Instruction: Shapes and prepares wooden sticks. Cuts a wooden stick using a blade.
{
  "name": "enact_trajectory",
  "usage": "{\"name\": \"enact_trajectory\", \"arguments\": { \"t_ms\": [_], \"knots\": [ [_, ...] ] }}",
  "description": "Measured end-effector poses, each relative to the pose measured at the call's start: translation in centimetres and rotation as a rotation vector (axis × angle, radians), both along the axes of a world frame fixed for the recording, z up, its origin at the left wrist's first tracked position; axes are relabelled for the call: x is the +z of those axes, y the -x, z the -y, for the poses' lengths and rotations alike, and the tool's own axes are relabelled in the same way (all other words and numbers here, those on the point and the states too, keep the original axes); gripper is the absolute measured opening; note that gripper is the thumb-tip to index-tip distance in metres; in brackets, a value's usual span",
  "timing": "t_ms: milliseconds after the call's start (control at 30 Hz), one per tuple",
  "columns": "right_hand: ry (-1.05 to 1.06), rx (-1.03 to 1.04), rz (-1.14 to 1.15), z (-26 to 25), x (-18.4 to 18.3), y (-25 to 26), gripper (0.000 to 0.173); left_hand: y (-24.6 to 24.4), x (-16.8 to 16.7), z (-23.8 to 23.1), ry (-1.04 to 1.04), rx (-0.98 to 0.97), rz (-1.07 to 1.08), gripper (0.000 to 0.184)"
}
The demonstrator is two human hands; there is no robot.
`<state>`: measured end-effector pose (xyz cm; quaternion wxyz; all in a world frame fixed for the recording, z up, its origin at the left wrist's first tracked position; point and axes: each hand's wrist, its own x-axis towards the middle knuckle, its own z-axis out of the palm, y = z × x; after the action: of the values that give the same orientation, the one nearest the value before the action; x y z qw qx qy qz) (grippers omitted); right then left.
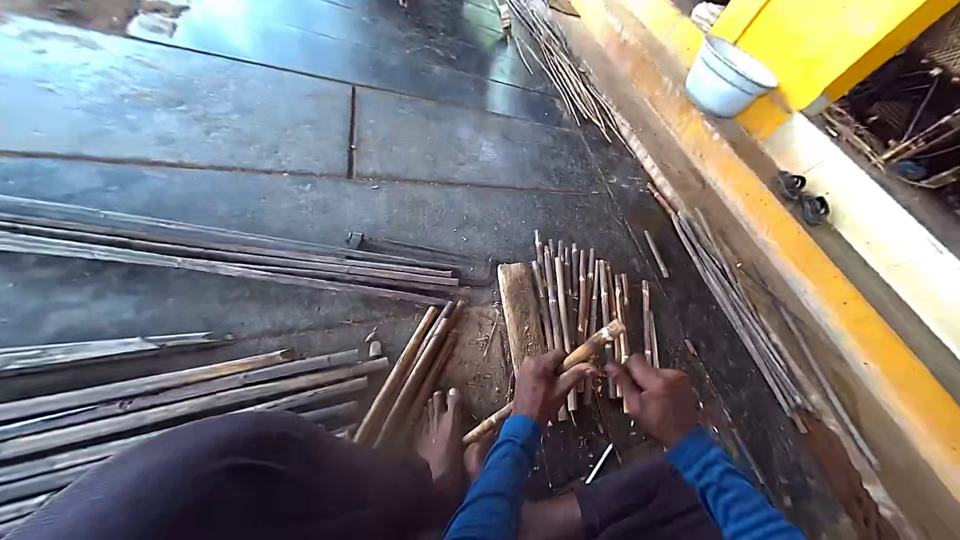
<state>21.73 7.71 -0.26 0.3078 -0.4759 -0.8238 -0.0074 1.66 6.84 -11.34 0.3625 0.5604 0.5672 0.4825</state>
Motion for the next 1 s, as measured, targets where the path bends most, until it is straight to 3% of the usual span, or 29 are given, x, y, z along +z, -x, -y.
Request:
{"name": "enact_trajectory", "arguments": {
  "t_ms": [33,133,233,267,367,467,533,600,700,800,900,1000],
  "knots": [
    [0.003,0.012,0.024,0.2,0.0,-0.3,0.046,0.0,0.0,-0.1,-0.024,-0.002,0.012,0.053],
    [0.043,0.035,-0.192,0.1,2.2,0.2,0.037,0.2,0.2,-0.2,-0.044,0.042,-0.019,0.059],
    [0.001,0.025,0.085,-0.5,-0.1,-0.8,0.044,0.0,-0.3,0.0,-0.025,0.000,-0.035,0.061],
    [-0.010,0.033,0.076,-0.3,0.3,-0.9,0.044,0.0,-0.4,-0.2,-0.045,-0.012,-0.019,0.063],
    [0.005,0.041,-0.271,-0.4,1.9,-0.2,0.038,0.2,-0.5,-0.7,-0.077,0.014,0.011,0.064],
    [0.025,0.055,-0.048,-0.5,-0.8,-1.2,0.049,-0.3,-0.5,0.1,-0.154,0.063,-0.020,0.060],
    [0.026,0.088,-0.156,-0.8,1.1,-0.4,0.043,-0.2,-0.3,-1.0,-0.217,0.088,-0.039,0.059],
    [0.033,0.028,-0.237,0.0,0.9,0.0,0.040,-0.4,-0.6,-0.1,-0.150,0.056,-0.058,0.060],
    [0.028,0.051,-0.022,-0.3,-1.0,-1.4,0.049,-0.5,-0.5,0.0,-0.115,0.017,-0.119,0.065],
    [0.043,0.063,-0.279,-0.2,1.1,-0.8,0.039,-0.2,0.0,-0.5,-0.059,0.003,-0.147,0.070],
    [0.000,-0.001,-0.098,-0.6,-1.3,-2.1,0.048,-0.4,-0.3,0.0,-0.030,-0.046,-0.111,0.068],
    [-0.020,0.050,-0.273,-0.8,1.7,-1.2,0.038,0.0,0.4,-1.1,-0.104,0.056,-0.093,0.063]
  ]
}}
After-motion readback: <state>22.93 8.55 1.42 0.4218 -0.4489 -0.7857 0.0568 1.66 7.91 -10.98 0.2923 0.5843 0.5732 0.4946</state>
